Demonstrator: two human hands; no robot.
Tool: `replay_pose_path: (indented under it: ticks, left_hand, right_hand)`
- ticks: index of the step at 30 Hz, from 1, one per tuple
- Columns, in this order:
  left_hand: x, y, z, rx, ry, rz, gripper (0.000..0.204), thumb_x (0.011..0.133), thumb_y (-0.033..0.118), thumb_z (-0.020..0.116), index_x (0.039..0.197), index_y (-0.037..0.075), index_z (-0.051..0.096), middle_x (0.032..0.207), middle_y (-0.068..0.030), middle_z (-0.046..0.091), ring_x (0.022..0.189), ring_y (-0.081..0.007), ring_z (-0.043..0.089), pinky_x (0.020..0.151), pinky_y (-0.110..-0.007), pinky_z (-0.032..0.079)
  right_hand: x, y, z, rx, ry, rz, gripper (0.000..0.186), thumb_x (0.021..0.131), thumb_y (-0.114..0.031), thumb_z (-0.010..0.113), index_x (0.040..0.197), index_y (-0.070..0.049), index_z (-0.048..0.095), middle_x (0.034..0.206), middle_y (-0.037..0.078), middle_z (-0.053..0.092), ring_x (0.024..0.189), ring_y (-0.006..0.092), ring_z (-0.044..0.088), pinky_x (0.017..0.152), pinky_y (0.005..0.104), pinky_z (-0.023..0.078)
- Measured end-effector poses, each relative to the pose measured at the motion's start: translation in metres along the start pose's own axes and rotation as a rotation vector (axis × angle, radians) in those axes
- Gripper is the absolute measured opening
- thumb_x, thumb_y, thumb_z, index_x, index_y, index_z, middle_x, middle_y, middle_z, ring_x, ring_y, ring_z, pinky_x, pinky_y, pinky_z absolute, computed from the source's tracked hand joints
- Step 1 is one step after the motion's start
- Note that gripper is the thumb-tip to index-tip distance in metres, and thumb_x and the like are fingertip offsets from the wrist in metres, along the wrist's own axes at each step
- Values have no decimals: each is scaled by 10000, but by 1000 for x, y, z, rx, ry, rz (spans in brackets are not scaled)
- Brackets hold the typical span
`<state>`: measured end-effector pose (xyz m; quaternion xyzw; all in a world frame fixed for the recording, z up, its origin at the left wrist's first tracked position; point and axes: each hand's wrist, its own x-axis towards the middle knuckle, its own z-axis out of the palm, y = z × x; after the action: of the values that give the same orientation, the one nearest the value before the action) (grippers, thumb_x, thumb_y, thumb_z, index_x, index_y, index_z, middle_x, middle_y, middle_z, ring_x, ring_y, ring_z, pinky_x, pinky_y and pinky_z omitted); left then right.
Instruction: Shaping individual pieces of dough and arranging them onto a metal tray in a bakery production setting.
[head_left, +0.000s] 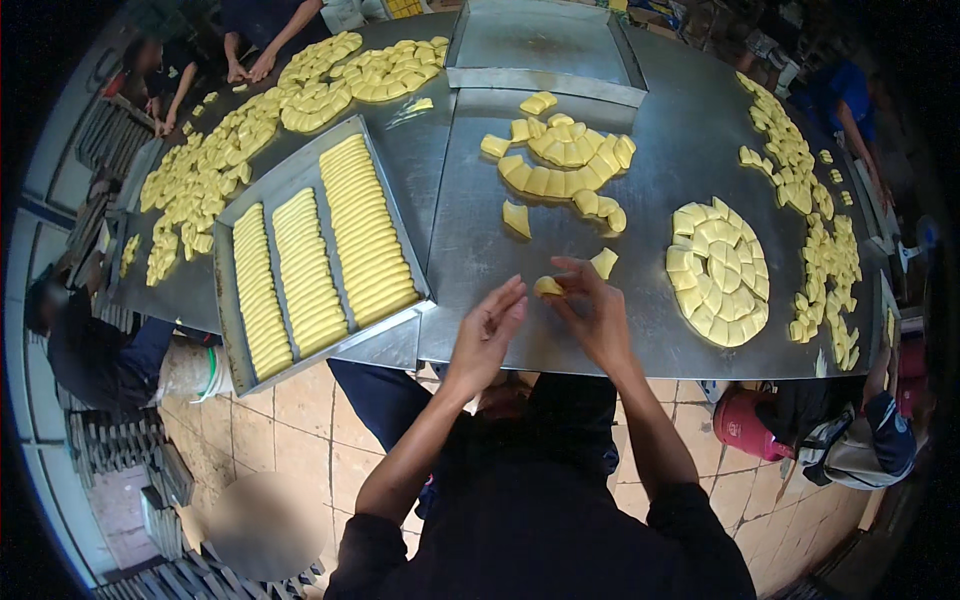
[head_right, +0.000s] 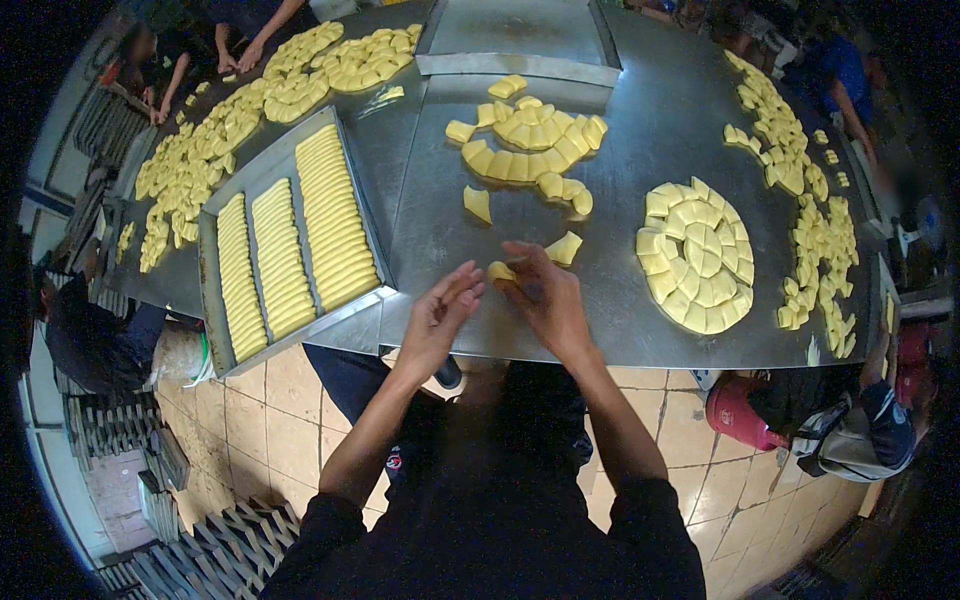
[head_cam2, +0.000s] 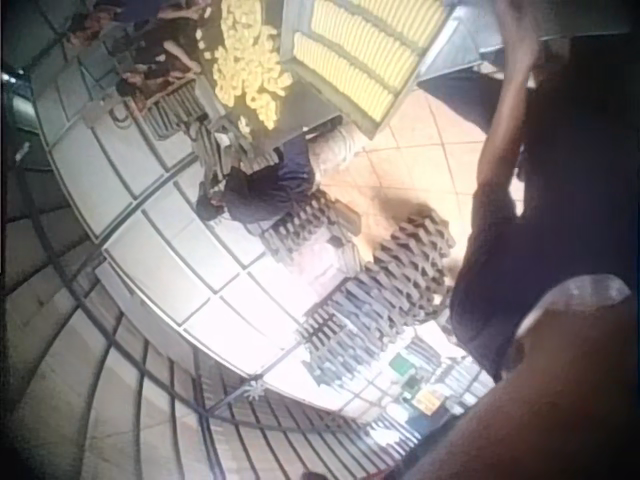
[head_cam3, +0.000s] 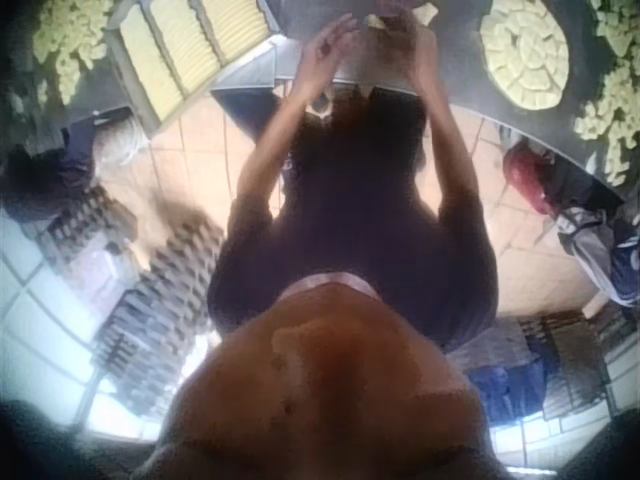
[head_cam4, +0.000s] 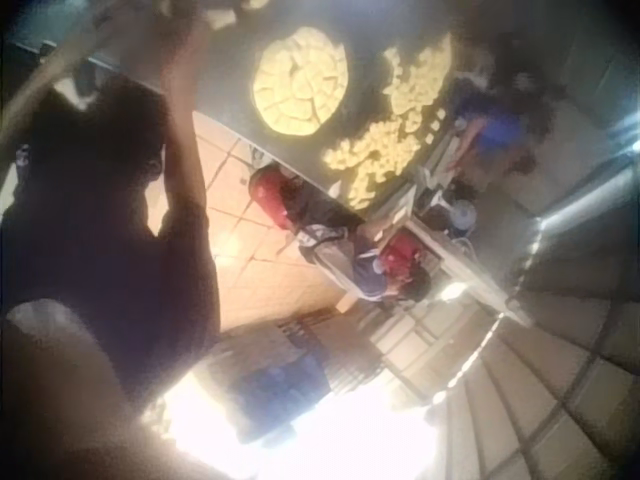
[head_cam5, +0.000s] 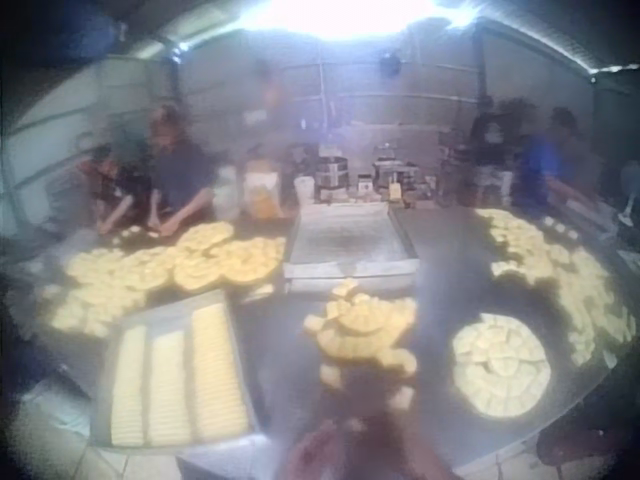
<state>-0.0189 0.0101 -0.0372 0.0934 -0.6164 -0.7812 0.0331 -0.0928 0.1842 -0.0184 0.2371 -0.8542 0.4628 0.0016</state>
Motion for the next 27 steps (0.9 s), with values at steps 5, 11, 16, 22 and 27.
replay_pose_path:
  ticks: [5,11,16,22,27]
  left_hand:
    - [4,2,21,5,-6,-14,358,1015,53,651,1356,-44,603,1247,-140,708,1175,-163,653,1031,-274,488]
    - [5,13,14,60,-12,-17,303,965,36,720,1252,-32,651,1095,-101,748,984,-129,702,894,-258,543]
    - [11,17,22,-63,-37,10,313,1023,99,655,1307,-28,622,1120,-113,736,1038,-120,682,913,-263,535]
    - [6,25,8,3,-185,-118,308,1059,97,584,1331,-41,624,1207,-102,722,1082,-134,672,956,-271,521]
    - [7,41,7,-30,-294,-158,297,1038,70,604,1308,-49,640,1186,-102,728,1078,-138,681,948,-277,544]
  right_hand:
    - [-10,0,8,604,54,218,374,938,-2,712,1301,-63,648,1111,104,737,1053,213,723,861,338,593]
    - [-17,-16,-8,474,-15,276,336,934,-4,732,1262,-43,672,1139,75,716,1025,157,710,868,294,585]
    - [-20,-15,-1,673,36,219,318,914,2,752,1225,-31,695,1081,61,719,964,147,714,839,281,589]
    - [-28,3,-8,518,20,263,335,920,9,746,1249,-17,692,1076,59,719,945,126,700,794,263,599]
    - [-18,-14,-22,917,11,435,306,924,43,725,1223,-19,714,1014,31,698,896,114,699,775,255,604]
